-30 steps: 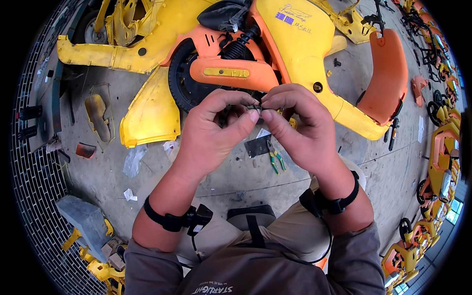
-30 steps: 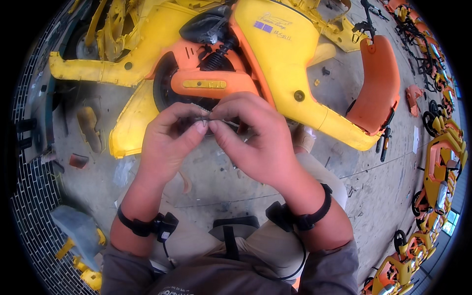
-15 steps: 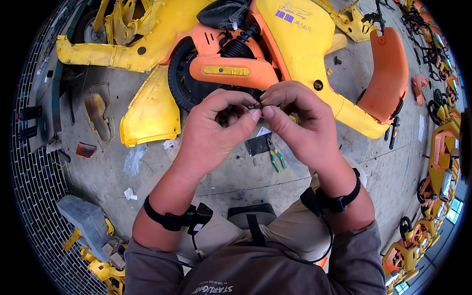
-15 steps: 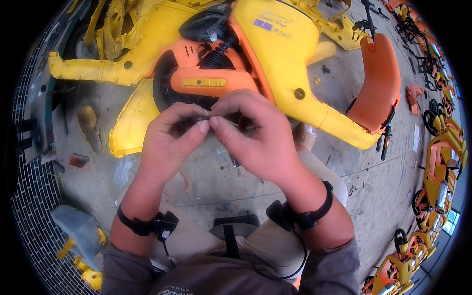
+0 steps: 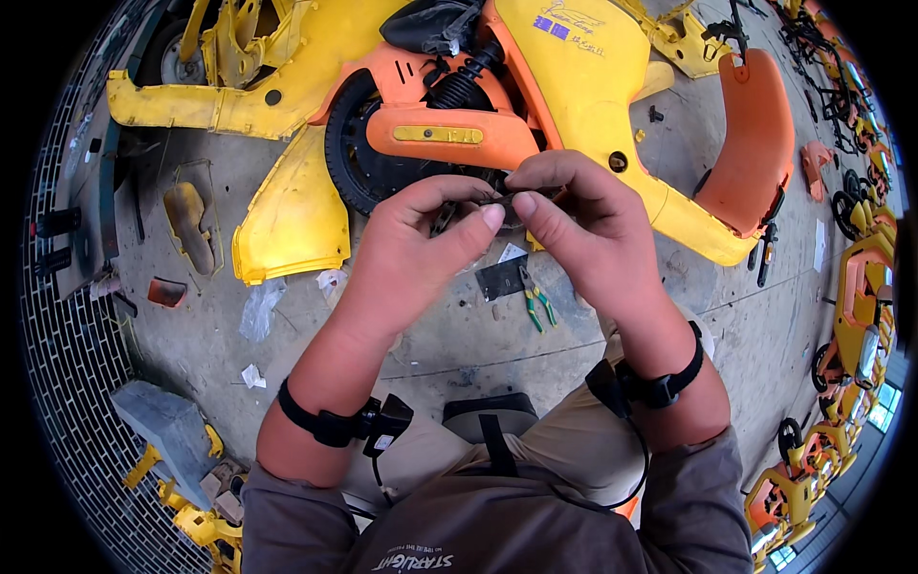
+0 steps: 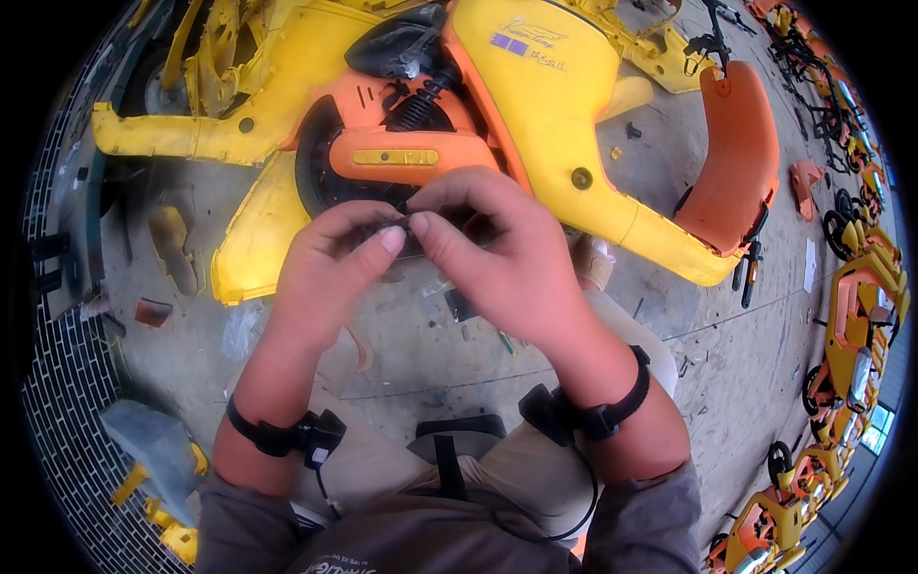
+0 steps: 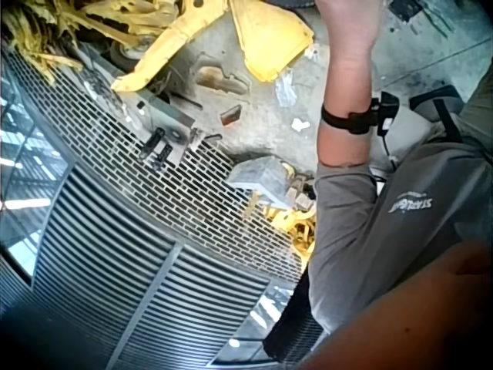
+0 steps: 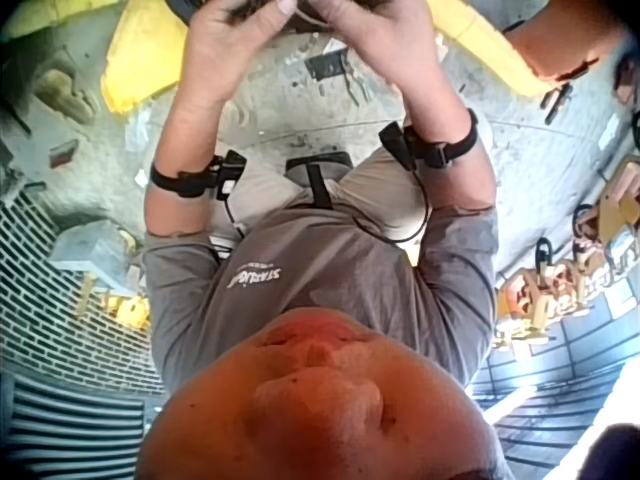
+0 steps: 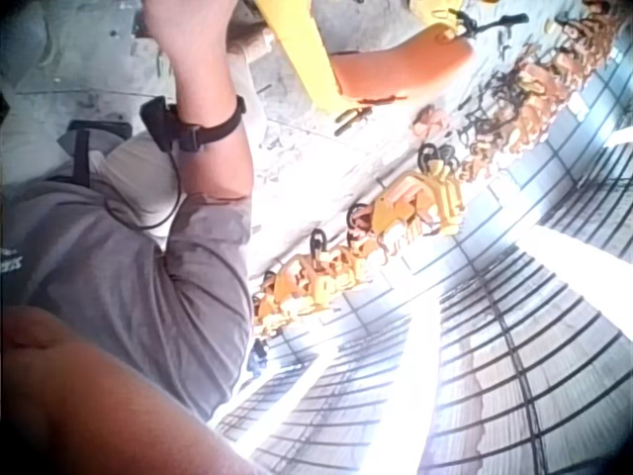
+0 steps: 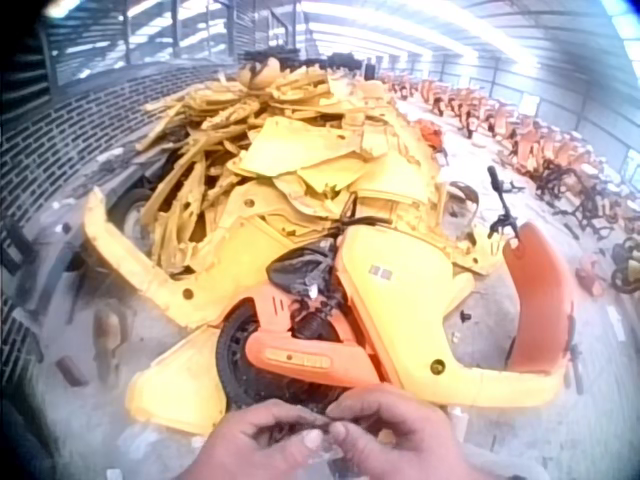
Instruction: The person manipulates a metal chain with their hands, using pliers to adjust the links. They also handle a small packet and a metal bracket while working in a service bay filled with yellow scooter parts.
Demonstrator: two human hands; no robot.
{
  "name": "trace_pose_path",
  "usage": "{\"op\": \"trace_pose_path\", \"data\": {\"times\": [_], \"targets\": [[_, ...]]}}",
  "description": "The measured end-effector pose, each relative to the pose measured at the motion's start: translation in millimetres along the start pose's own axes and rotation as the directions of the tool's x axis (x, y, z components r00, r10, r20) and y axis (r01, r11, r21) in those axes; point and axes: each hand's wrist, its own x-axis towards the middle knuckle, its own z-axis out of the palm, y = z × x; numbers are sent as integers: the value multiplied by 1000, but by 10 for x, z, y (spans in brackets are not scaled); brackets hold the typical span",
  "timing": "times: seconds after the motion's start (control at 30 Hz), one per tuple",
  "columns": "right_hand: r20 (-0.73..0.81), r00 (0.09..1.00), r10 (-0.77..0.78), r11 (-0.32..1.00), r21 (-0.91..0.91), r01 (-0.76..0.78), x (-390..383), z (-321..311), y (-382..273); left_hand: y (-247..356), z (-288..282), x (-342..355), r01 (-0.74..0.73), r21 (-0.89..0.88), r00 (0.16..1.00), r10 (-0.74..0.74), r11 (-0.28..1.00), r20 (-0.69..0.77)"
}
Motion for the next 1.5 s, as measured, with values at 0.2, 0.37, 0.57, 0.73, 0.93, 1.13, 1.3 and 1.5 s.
{"op": "trace_pose_path", "data": {"times": [0.2, 0.37, 0.57, 0.73, 0.93, 1.13, 1.3, 1.5], "targets": [[-95, 990, -104, 994, -25, 102, 14, -34, 1, 38, -22, -4, 103, -82, 994, -106, 991, -38], [6, 999, -51, 986, -159, 51, 2, -21, 16, 16, -58, 4, 117, -166, 993, -117, 979, 8], [23, 995, -102, 973, -207, 104, 12, -7, 37, 15, -29, 11, 131, -94, 990, -135, 987, -38], [24, 986, -165, 956, -243, 165, 16, 17, 38, -9, -42, 11, 139, -144, 990, -142, 980, -11], [11, 984, -179, 945, -277, 175, 18, 33, 33, -24, -45, 12, 155, -202, 987, -159, 967, -5], [-20, 987, -158, 947, -285, 145, -3, 63, 33, -30, -37, 16, 154, -217, 987, -161, 964, -16], [-51, 995, -86, 969, -238, 71, -38, 101, 49, -35, -41, 17, 152, -230, 987, -161, 961, -20], [-93, 995, -25, 982, -191, 7, -54, 171, 84, -69, -53, 31, 149, -276, 988, -151, 950, 14]]}}
